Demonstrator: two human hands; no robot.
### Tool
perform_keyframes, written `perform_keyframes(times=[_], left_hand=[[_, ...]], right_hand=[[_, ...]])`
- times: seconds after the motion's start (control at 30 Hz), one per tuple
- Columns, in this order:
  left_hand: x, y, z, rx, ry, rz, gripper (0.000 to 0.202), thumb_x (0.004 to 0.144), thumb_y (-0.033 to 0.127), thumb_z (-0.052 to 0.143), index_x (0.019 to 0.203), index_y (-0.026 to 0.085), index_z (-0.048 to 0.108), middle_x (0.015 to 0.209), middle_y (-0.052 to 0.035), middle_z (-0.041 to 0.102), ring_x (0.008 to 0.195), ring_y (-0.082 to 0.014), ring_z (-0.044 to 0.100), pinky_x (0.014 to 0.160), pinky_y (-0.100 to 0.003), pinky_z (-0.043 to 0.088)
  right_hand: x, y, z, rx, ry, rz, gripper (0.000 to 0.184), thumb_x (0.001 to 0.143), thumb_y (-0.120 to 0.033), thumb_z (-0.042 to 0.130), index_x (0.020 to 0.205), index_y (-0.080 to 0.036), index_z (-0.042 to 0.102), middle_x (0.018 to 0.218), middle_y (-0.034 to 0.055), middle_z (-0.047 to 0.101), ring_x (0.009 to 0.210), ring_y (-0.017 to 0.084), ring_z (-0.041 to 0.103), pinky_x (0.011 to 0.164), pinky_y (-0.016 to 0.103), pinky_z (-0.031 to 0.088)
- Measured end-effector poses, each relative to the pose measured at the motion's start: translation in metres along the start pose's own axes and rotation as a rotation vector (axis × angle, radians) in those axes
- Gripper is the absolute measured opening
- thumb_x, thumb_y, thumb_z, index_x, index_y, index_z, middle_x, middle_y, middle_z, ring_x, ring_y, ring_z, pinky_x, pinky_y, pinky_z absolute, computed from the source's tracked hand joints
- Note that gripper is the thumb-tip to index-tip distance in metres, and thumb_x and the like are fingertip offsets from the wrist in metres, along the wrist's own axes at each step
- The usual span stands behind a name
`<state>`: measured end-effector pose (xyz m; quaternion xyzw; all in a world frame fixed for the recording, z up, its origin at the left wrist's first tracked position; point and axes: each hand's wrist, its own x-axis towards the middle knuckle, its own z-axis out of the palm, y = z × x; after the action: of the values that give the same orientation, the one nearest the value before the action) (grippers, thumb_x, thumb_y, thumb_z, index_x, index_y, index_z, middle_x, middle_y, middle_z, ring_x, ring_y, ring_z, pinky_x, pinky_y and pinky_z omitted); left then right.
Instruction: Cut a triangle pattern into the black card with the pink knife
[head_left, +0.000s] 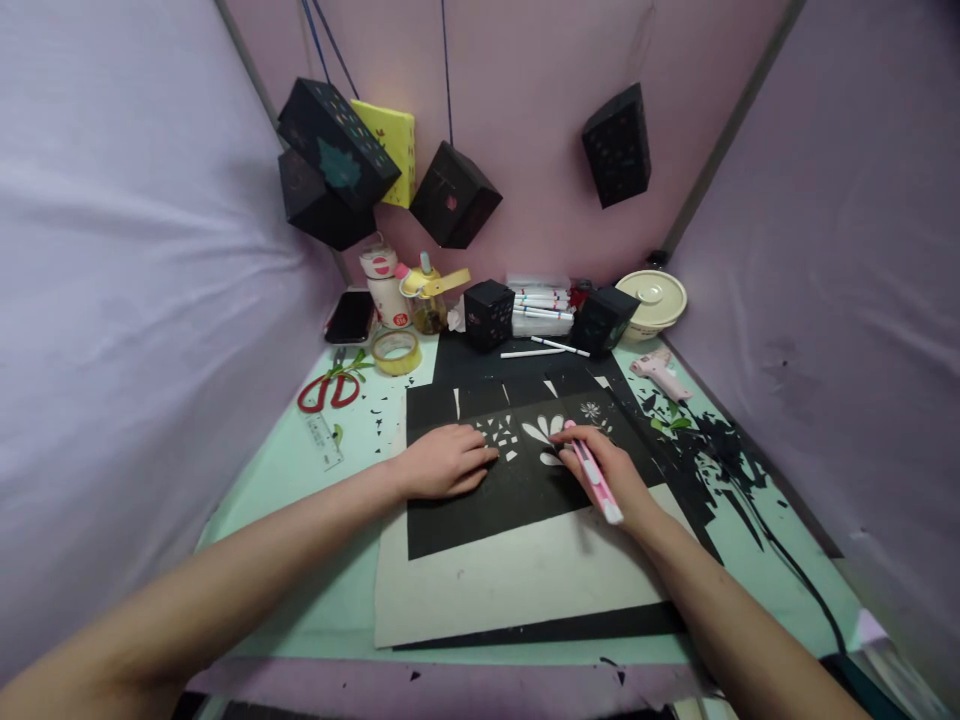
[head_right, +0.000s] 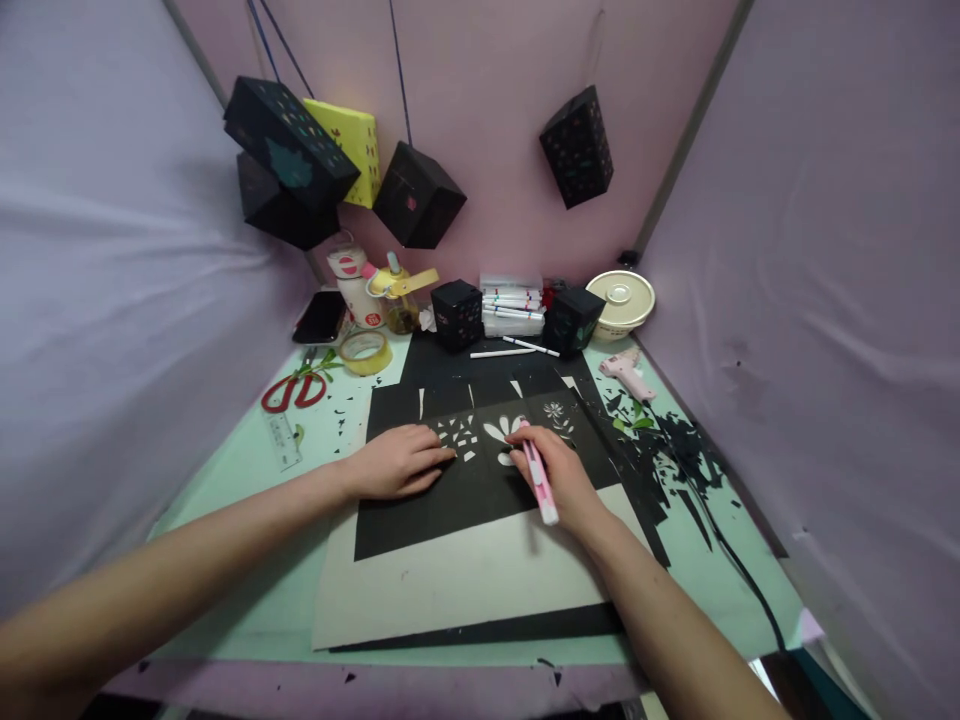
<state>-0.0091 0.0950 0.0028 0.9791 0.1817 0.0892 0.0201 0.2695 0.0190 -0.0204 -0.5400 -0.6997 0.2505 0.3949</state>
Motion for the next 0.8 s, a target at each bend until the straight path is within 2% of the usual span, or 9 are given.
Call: perform_keyframes(times=[0.1,0.17,0.3,0.4,0.53,0.8], left_hand=[[0.01,-0.003,-0.005,-0.012,0.036,-0.123,0.034,0.097,0.026,0.042,0.117,0.013,0.065,0.105,-0.0131,0.061,0.095,-0.0217,0.058,0.084,-0.034,0.051],[0.019,-0.006,-0.004,-0.018,0.035,-0.171,0.035,0.096,0.026,0.044,0.119,0.014,0.066,0.104,-0.0124,0.06,0.095,-0.0222,0.057,0.086,-0.036,0.05],[0.033,-0.012,0.007,-0.052,0.015,-0.221,0.035,0.093,0.023,0.046,0.119,0.013,0.068,0.097,-0.0118,0.06,0.092,-0.0234,0.057,0.083,-0.037,0.05],[0.035,-0.016,0.013,-0.099,0.034,-0.266,0.036,0.091,0.022,0.049,0.12,0.015,0.068,0.097,-0.0102,0.06,0.093,-0.0221,0.058,0.087,-0.036,0.049],[0.032,-0.021,0.01,-0.178,0.14,-0.403,0.04,0.092,0.022,0.048,0.128,0.016,0.062,0.1,-0.008,0.063,0.093,-0.019,0.061,0.088,-0.033,0.05],[0.012,-0.011,-0.001,-0.262,0.374,-0.684,0.026,0.089,0.024,0.051,0.104,0.018,0.071,0.097,-0.0059,0.067,0.089,-0.0182,0.063,0.084,-0.032,0.051]], right_hand=[[-0.002,0.001,0.003,-0.047,-0.099,-0.033,0.021,0.093,-0.031,0.057,0.112,-0.025,0.064,0.115,0.0075,0.066,0.11,0.024,0.063,0.095,0.038,0.048],[-0.003,0.003,0.005,-0.058,-0.132,-0.049,0.023,0.092,-0.029,0.058,0.114,-0.025,0.063,0.117,0.0081,0.065,0.111,0.024,0.062,0.097,0.039,0.048],[-0.004,0.005,0.007,-0.068,-0.135,-0.066,0.024,0.092,-0.027,0.058,0.115,-0.024,0.063,0.118,0.0087,0.065,0.112,0.024,0.061,0.097,0.039,0.047],[-0.004,0.005,0.007,-0.072,-0.134,-0.07,0.024,0.091,-0.027,0.059,0.115,-0.024,0.064,0.117,0.0085,0.065,0.109,0.024,0.063,0.095,0.039,0.049],[-0.004,0.004,0.006,-0.075,-0.123,-0.073,0.024,0.091,-0.026,0.059,0.113,-0.025,0.065,0.114,0.0079,0.067,0.105,0.024,0.064,0.092,0.039,0.05],[-0.004,0.005,0.006,-0.063,-0.132,-0.067,0.024,0.09,-0.027,0.059,0.114,-0.025,0.065,0.115,0.0082,0.067,0.108,0.024,0.063,0.093,0.04,0.049]])
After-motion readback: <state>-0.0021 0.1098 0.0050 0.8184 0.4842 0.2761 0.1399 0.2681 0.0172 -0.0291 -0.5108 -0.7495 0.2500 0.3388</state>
